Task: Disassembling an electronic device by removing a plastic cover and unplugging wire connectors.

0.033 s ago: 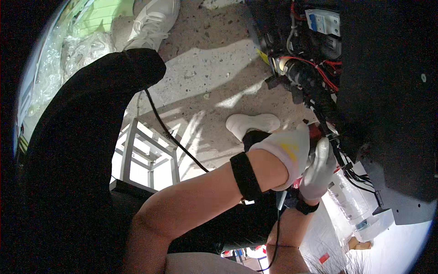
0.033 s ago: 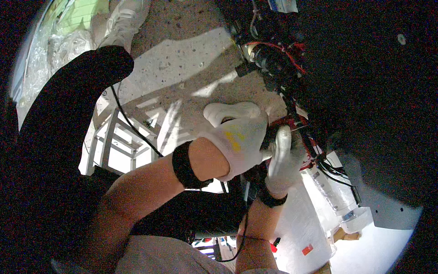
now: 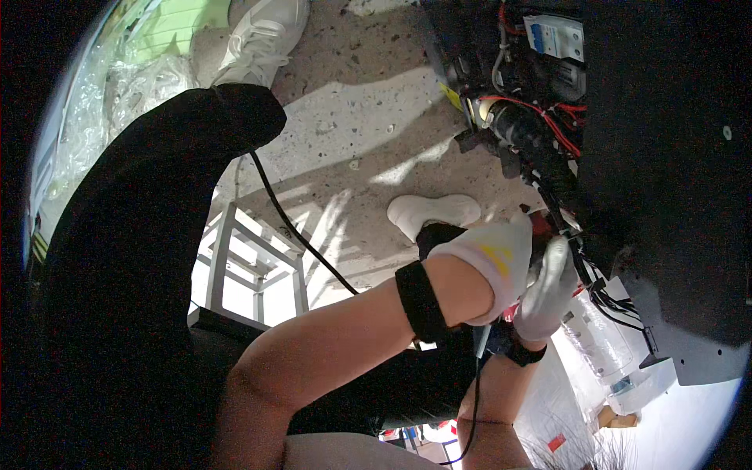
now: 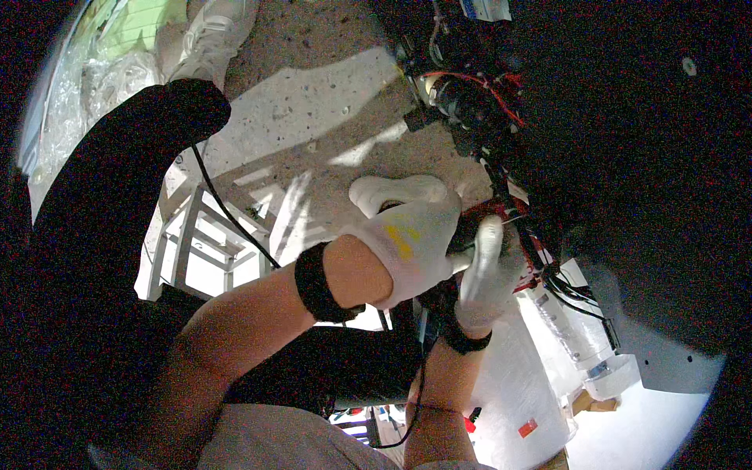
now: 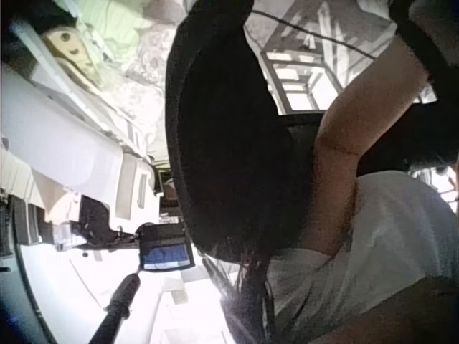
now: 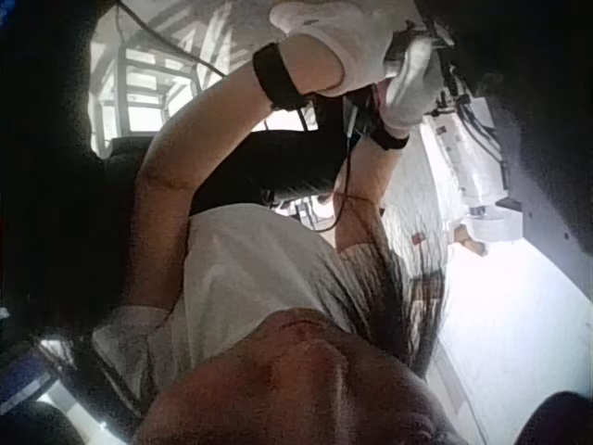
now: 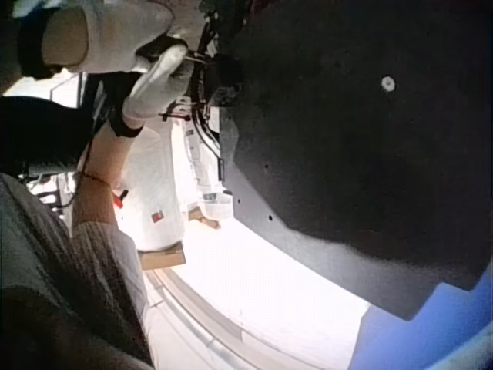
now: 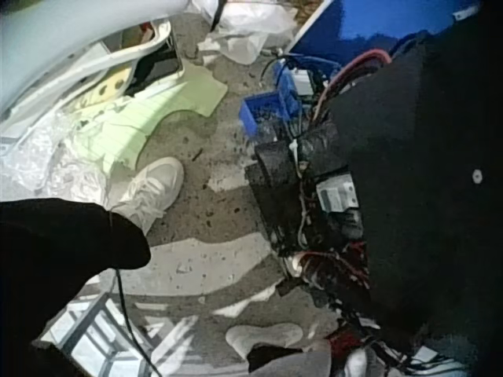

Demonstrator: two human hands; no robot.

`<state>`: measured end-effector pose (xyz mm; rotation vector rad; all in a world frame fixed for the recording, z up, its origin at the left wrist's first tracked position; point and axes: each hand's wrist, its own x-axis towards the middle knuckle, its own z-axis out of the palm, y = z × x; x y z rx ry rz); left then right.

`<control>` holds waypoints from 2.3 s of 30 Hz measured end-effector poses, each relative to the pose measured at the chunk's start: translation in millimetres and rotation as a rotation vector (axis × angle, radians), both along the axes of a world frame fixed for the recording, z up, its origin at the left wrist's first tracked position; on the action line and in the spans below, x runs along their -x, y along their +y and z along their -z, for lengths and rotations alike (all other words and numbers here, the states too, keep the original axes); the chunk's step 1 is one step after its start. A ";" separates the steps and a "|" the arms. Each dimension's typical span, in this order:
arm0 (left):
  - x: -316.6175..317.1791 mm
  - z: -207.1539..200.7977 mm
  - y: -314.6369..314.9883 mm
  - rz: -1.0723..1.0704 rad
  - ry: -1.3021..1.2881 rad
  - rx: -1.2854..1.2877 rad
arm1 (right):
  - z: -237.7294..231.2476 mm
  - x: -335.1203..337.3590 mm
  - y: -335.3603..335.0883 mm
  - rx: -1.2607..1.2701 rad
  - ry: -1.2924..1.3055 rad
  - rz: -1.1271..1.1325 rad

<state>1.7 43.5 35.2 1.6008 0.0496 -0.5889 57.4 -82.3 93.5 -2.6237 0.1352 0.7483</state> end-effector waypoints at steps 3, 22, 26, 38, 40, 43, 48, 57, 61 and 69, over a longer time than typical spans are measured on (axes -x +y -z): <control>-7.4 6.9 22.1 0.052 0.168 0.321 | 0.4 -0.6 -4.2 -0.102 -0.017 -0.004; 0.5 0.1 28.5 -0.171 -0.019 0.053 | -5.6 0.5 -3.1 -0.162 -0.056 -0.040; -9.0 -1.3 34.5 0.022 0.107 0.225 | -5.8 -3.5 -4.9 0.117 -0.126 -0.270; 5.3 27.2 7.3 -0.237 0.437 1.030 | 5.7 7.6 5.8 -0.502 -0.110 0.417; 4.2 23.8 11.4 -0.391 0.131 0.556 | 6.8 1.4 -19.1 -0.728 -0.011 0.466; -4.0 15.4 11.5 -0.365 0.187 0.410 | 10.5 1.5 -21.5 -0.633 -0.044 0.427; -6.2 4.8 25.7 -0.129 0.297 0.564 | 11.1 7.8 22.4 -0.615 -0.114 0.608; -1.9 15.6 10.9 -0.246 0.157 0.176 | 21.9 -7.1 -20.6 -1.153 0.260 0.352; -5.0 16.7 7.9 -0.111 0.300 0.313 | 21.5 -2.0 -1.9 -0.872 0.022 0.562; -1.8 18.4 5.4 -0.161 0.027 0.121 | 23.4 -4.1 -6.2 -0.727 -0.020 0.528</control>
